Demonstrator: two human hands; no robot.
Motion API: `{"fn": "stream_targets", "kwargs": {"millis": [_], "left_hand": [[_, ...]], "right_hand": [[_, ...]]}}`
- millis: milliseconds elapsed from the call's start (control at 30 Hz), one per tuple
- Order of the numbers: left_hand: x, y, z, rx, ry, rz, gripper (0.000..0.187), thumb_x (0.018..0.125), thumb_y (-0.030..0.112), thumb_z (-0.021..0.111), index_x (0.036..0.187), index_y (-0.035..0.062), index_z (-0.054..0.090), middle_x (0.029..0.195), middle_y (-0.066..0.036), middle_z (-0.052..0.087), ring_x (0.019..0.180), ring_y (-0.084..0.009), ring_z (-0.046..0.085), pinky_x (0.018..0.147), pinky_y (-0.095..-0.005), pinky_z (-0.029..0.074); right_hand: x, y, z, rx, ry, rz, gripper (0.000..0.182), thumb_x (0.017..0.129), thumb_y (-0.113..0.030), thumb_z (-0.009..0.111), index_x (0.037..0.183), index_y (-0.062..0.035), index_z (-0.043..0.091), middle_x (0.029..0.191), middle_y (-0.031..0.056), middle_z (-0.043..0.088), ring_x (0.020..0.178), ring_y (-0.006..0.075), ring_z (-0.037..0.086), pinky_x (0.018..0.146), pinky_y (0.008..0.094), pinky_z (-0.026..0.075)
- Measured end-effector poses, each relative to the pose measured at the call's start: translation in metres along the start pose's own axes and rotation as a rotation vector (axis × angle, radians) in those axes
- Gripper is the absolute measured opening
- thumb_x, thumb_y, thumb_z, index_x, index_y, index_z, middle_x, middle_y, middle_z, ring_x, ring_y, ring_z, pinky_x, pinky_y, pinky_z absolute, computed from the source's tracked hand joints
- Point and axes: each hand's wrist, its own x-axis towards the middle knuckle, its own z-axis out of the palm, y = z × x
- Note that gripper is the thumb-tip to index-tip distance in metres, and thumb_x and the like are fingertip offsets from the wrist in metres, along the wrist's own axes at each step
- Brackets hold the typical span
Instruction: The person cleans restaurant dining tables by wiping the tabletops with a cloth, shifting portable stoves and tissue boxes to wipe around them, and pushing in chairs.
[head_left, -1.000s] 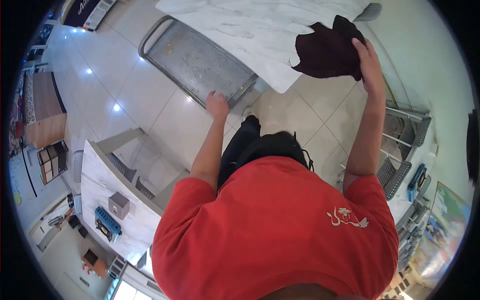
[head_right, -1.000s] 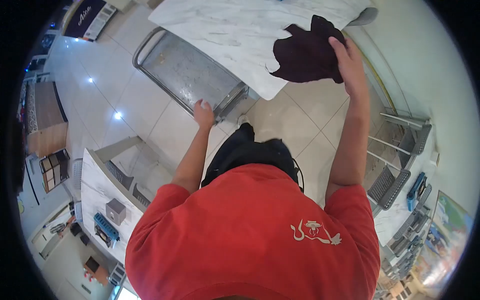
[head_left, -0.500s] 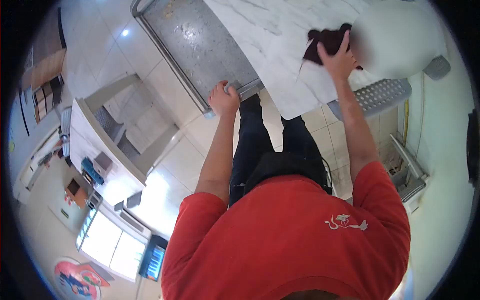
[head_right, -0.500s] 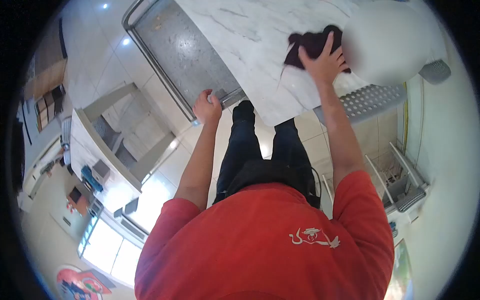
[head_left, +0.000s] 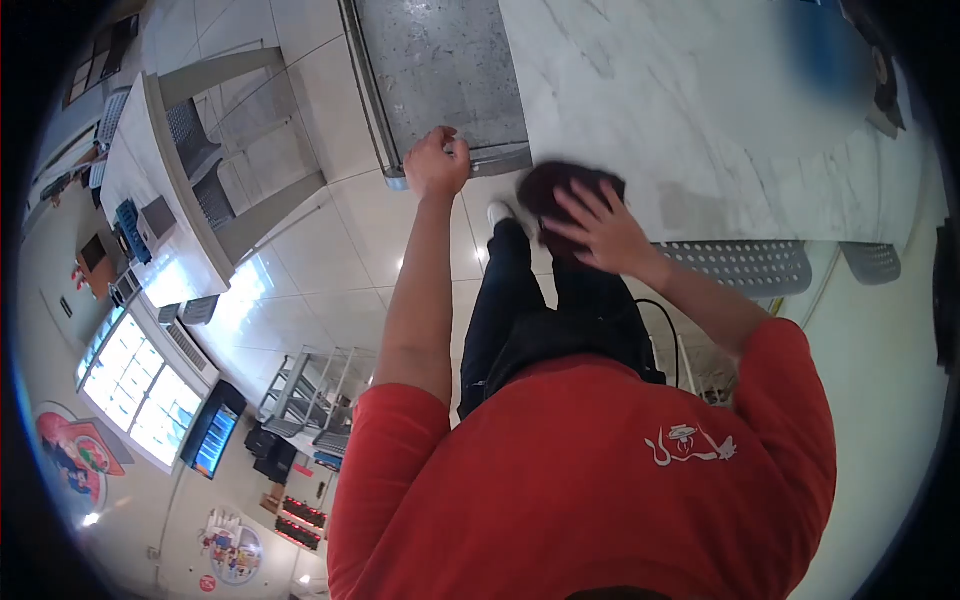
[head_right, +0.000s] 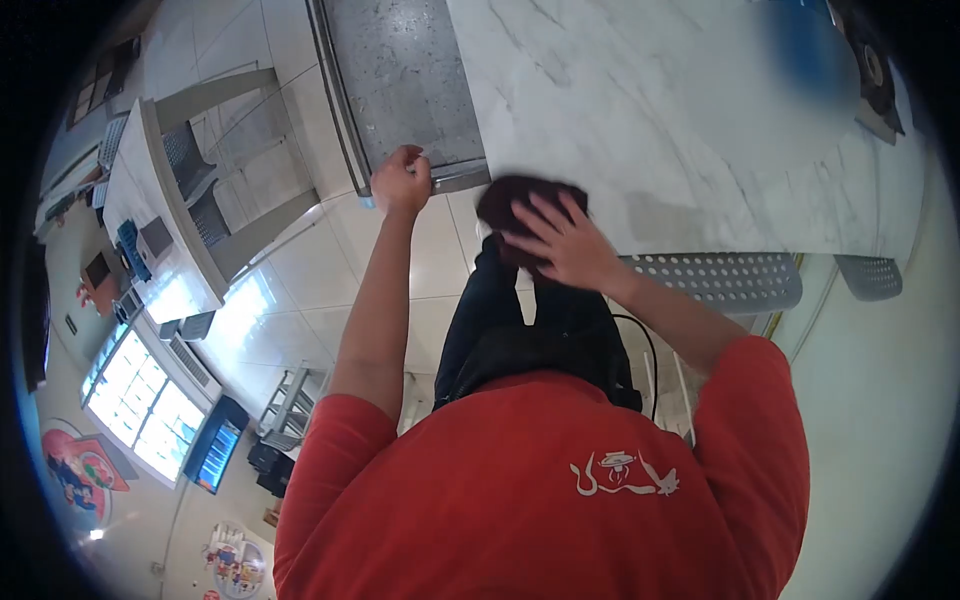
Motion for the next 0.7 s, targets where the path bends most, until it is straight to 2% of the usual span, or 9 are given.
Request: {"fn": "stream_targets", "kwargs": {"millis": [167,200,333,400,467,500,533,633,700], "left_hand": [[-0.003,0.000,-0.001,-0.014,0.006,-0.001,0.025,0.075,0.029,0.051,0.091,0.0146,0.064,0.085,-0.003,0.065,0.088,-0.0227,0.061,0.082,-0.0370,0.041],[0.000,0.000,0.000,-0.021,0.000,-0.013,0.025,0.075,0.029,0.051,0.091,0.0149,0.064,0.085,-0.003,0.065,0.088,-0.0224,0.061,0.083,-0.0369,0.041],[0.001,-0.003,0.001,0.015,-0.003,0.009,0.026,0.075,0.031,0.052,0.091,0.0152,0.065,0.087,-0.004,0.066,0.088,-0.0230,0.061,0.083,-0.0371,0.041],[0.000,-0.005,0.003,0.017,-0.008,0.008,0.026,0.075,0.032,0.052,0.091,0.0148,0.065,0.088,-0.005,0.066,0.089,-0.0236,0.061,0.083,-0.0378,0.041],[0.001,-0.007,0.004,0.040,-0.029,0.014,0.028,0.076,0.033,0.053,0.092,0.0141,0.064,0.089,-0.007,0.065,0.090,-0.0251,0.060,0.084,-0.0396,0.042],[0.002,-0.008,0.006,0.049,-0.032,0.024,0.028,0.077,0.034,0.053,0.093,0.0138,0.064,0.090,-0.008,0.065,0.091,-0.0259,0.060,0.084,-0.0408,0.042],[0.004,-0.006,0.006,0.058,-0.043,0.029,0.029,0.078,0.034,0.052,0.094,0.0139,0.064,0.091,-0.008,0.065,0.091,-0.0264,0.060,0.084,-0.0417,0.042],[0.003,-0.011,0.011,0.104,-0.076,0.073,0.028,0.079,0.034,0.052,0.095,0.0143,0.063,0.092,-0.008,0.065,0.090,-0.0276,0.060,0.083,-0.0418,0.042],[0.002,-0.010,0.005,0.060,-0.099,0.079,0.027,0.078,0.033,0.051,0.092,0.0139,0.064,0.089,-0.008,0.065,0.088,-0.0281,0.060,0.081,-0.0412,0.042]], "right_hand": [[0.000,0.080,-0.040,-0.008,-0.131,-0.152,0.077,0.060,-0.035,0.069,0.132,-0.0316,0.044,0.150,0.0048,0.022,0.136,0.0205,0.026,0.106,0.0493,0.021],[0.026,0.096,-0.054,-0.085,-0.100,-0.078,0.074,0.063,-0.032,0.068,0.133,-0.0310,0.044,0.150,0.0038,0.019,0.136,0.0233,0.024,0.105,0.0527,0.020],[0.157,0.187,-0.080,-0.217,0.607,0.159,0.059,0.076,-0.036,0.061,0.132,-0.0280,0.044,0.143,0.0062,0.034,0.132,0.0279,0.030,0.104,0.0581,0.018],[0.205,0.151,-0.127,-0.176,0.665,0.517,0.047,0.081,-0.028,0.058,0.125,-0.0118,0.051,0.136,0.0205,0.039,0.127,0.0359,0.034,0.105,0.0526,0.021],[0.228,0.156,-0.090,-0.393,0.530,0.639,0.059,0.078,-0.041,0.057,0.133,-0.0257,0.042,0.139,0.0099,0.038,0.129,0.0330,0.031,0.103,0.0597,0.018],[0.220,0.144,-0.073,-0.512,0.655,0.465,0.063,0.076,-0.044,0.056,0.134,-0.0240,0.041,0.139,0.0150,0.037,0.128,0.0378,0.032,0.102,0.0609,0.018],[0.198,0.119,-0.066,-0.496,0.498,0.361,0.067,0.073,-0.044,0.058,0.134,-0.0235,0.041,0.140,0.0187,0.034,0.128,0.0398,0.030,0.101,0.0616,0.020],[0.088,0.068,-0.036,-0.065,0.368,-0.003,0.069,0.060,-0.034,0.071,0.125,-0.0231,0.051,0.144,0.0135,0.031,0.127,0.0345,0.034,0.104,0.0559,0.023],[0.013,0.083,-0.033,0.023,0.290,0.169,0.074,0.054,-0.030,0.075,0.124,-0.0229,0.052,0.143,0.0123,0.032,0.128,0.0309,0.034,0.104,0.0563,0.022]]}}
